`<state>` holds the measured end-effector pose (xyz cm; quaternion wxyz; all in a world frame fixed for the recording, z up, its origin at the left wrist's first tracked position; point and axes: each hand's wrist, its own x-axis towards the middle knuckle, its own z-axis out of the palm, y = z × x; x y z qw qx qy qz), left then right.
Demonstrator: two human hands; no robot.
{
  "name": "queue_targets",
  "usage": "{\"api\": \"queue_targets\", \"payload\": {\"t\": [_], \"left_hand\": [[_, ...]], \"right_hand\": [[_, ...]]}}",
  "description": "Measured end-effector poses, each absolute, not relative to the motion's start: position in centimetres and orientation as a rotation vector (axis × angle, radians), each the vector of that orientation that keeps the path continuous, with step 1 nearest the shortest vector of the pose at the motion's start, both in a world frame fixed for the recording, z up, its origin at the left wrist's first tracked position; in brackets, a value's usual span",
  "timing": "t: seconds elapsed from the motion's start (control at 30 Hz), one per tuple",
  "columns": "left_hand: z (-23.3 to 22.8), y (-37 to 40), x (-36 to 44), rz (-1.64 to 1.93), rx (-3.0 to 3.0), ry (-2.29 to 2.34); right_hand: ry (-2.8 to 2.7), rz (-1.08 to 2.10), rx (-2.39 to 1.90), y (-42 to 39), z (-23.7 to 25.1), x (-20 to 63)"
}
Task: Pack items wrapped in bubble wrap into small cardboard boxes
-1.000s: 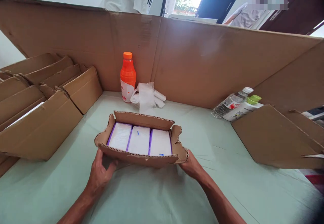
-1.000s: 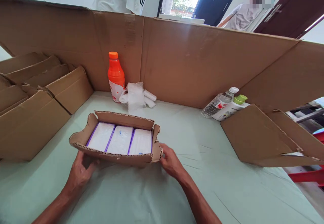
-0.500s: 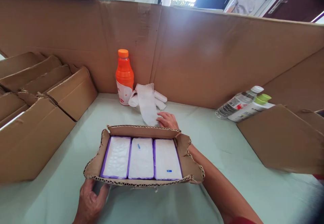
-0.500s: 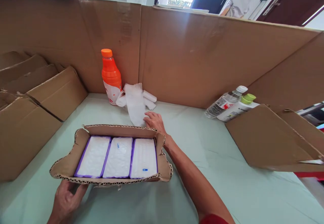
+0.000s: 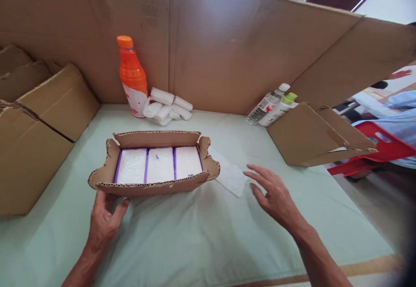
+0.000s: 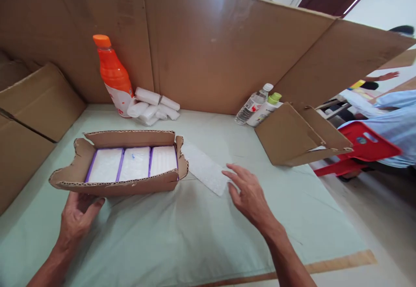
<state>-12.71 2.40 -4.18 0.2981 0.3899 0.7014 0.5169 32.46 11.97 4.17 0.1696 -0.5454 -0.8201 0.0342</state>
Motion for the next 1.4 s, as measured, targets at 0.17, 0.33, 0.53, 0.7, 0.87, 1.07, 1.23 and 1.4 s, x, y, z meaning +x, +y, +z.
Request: {"api": "queue_targets", "payload": {"t": [0.17, 0.33, 0.53, 0.7, 0.87, 1.07, 1.23, 1.4], "left_hand": [[-3.0, 3.1, -11.9, 1.401, 0.971, 1.765], [-1.9, 5.6, -11.7, 1.366, 0.996, 1.802], [-1.2, 14.1, -12.4, 1.499, 1.117, 1.693], [-1.9, 19.2, -12.9, 1.544, 1.115, 1.644], [-3.8, 13.7, -12.4, 1.471, 1.077, 1.729], [-5.0, 2.6, -9.6, 1.244, 1.161, 1.708], [-2.8, -0.2, -6.6, 0.988, 1.289, 1.666], [-1.5, -1.5, -4.8, 1.084, 1.486, 1.636]], "right_hand": [[-2.202, 0.856, -1.311, 11.4, 3.7, 23.8], [-2.08, 0.97, -1.317, 14.1, 2.3, 19.2], [-1.969, 0.981, -1.268, 21.4, 1.9, 16.4], [-1.951, 0.946, -1.246, 25.8, 1.5, 14.9], [-2.102, 0.722, -1.306, 21.1, 0.5, 20.4], [-2.502, 0.227, -1.504, 14.3, -1.5, 25.9], [-2.516, 0.03, -1.522, 13.5, -1.2, 26.0], [-2.532, 0.201, -1.088, 8.0, -0.4, 26.8]]}}
